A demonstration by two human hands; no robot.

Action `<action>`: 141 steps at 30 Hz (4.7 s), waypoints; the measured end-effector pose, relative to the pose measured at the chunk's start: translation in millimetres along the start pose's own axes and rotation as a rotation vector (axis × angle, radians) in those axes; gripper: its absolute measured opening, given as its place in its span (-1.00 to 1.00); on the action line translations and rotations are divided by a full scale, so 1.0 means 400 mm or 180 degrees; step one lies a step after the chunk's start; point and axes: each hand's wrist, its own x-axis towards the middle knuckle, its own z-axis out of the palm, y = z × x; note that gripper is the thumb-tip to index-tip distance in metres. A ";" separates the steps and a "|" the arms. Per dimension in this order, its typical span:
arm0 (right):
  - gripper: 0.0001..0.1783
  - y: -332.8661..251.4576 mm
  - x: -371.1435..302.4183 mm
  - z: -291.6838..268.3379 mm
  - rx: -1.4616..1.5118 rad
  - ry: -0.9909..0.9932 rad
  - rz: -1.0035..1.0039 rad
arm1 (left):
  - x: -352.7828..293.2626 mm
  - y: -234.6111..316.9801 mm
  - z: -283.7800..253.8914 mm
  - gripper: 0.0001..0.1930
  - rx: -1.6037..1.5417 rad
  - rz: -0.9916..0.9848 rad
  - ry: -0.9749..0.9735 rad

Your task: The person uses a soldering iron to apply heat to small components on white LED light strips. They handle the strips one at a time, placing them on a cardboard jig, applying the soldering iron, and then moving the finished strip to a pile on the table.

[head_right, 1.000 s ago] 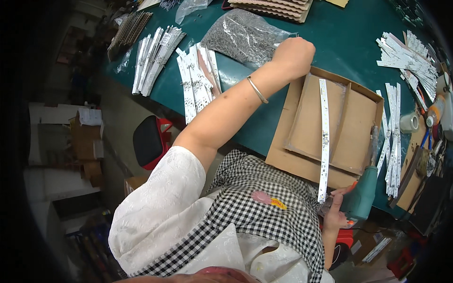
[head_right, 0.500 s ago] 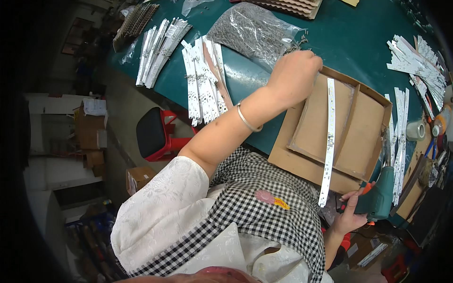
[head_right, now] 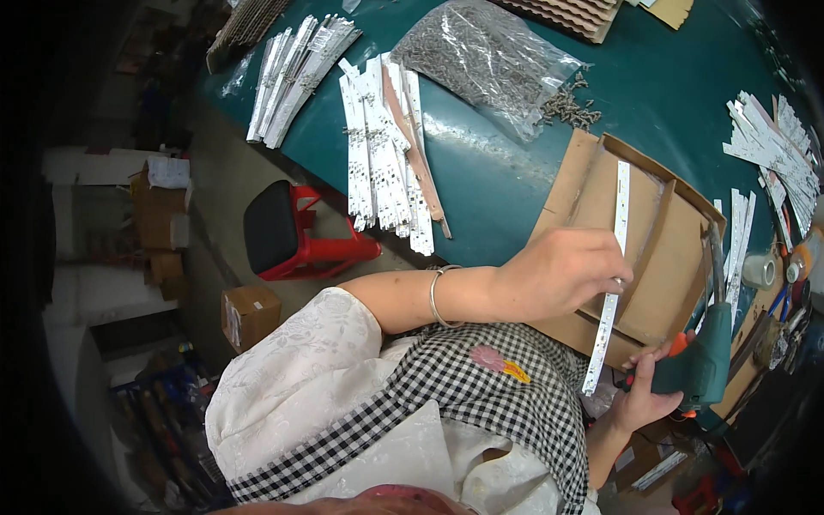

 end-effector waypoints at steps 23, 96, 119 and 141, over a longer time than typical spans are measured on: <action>-0.48 -0.036 0.073 0.078 0.0175 -0.1102 0.0050 | 0.030 0.045 0.030 -0.92 -0.2503 -0.2348 -0.0865; -0.42 -0.018 0.003 -0.001 0.0009 -0.0840 0.0474 | 0.051 -0.025 0.055 -0.88 0.1219 -0.0401 -0.0821; -0.48 0.011 -0.012 -0.006 0.0321 -0.0668 0.0388 | 0.056 -0.028 0.063 -0.86 0.1306 -0.0167 -0.0899; -0.74 0.004 -0.015 -0.021 -0.0157 -0.0930 0.0488 | 0.061 -0.014 0.068 -0.86 0.1096 -0.0402 -0.0892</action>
